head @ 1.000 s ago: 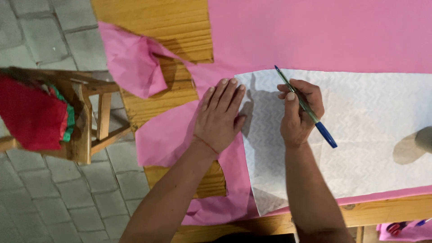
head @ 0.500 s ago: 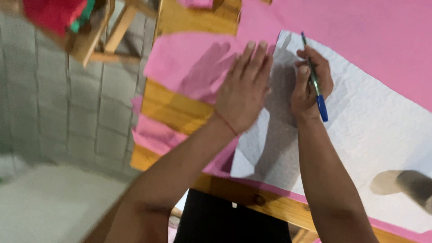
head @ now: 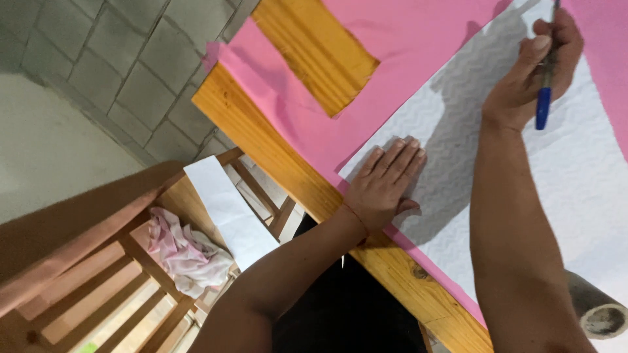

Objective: The person traces a pattern onto pink fabric using a pen and a white paper template, then uses a ruler to draw straight lines on the fabric. The person cuts the fabric along the traced lines using scissors.

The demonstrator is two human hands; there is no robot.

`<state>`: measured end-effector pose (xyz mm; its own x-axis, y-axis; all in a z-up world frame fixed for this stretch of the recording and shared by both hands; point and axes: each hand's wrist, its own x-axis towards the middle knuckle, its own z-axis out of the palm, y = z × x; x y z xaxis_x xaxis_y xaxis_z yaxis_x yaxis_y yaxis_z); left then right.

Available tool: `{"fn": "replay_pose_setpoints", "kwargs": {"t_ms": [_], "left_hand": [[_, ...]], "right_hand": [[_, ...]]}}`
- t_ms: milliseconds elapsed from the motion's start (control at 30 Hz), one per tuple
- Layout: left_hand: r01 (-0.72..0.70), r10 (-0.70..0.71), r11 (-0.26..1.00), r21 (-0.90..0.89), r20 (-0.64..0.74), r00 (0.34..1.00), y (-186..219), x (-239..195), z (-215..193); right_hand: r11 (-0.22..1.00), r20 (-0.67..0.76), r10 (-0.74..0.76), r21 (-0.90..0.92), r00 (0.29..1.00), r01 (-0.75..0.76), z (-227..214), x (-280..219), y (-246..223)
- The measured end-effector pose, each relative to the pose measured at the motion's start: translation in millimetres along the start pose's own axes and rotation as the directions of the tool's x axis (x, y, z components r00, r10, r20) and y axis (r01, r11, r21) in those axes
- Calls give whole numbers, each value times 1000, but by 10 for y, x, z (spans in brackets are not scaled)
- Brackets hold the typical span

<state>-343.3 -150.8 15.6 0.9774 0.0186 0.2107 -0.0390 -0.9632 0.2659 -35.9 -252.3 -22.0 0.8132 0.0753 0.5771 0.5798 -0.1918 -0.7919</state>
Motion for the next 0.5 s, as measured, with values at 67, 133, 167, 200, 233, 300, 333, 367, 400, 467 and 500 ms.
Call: {"fn": "replay_pose_setpoints", "kwargs": {"t_ms": [67,133,167,200,233,300,333,367,400,467,500], "left_hand": [[19,-19,1000,2,68,998,-101,-136,-103],[28,-28,1000,0,79,997,-196,-268,-200],[29,-28,1000,-5,87,996,-240,-317,-243],[25,-24,1000,-8,88,996,-295,-371,-289],[5,-7,1000,18,135,991,-345,-421,-336],[-27,20,999,40,182,983,-453,-525,-411],[-28,31,999,-19,199,980,-511,-566,-448],[-28,44,997,-78,215,976,-563,-603,-483],[-38,56,996,-86,217,975,-629,-641,-519],[-60,82,995,-74,351,933,-752,-731,-588],[-67,92,994,-82,355,930,-781,-775,-556]], "right_hand": [[999,17,-18,-44,1000,19,5,37,-85],[999,44,-27,-21,999,28,-7,29,-83],[999,64,-39,-3,997,40,-26,39,-75],[999,62,-38,-7,997,38,-15,40,-63],[998,51,-68,-14,996,68,-10,44,-50],[995,32,-97,-29,995,98,-16,37,-38],[994,39,-97,-52,995,99,-30,39,-44],[992,46,-96,-75,994,100,-51,43,-47],[991,40,-95,-88,995,98,-68,28,51],[996,-30,-47,-75,998,45,-115,-24,250],[996,-34,-44,-85,998,41,-262,-79,162]]}}
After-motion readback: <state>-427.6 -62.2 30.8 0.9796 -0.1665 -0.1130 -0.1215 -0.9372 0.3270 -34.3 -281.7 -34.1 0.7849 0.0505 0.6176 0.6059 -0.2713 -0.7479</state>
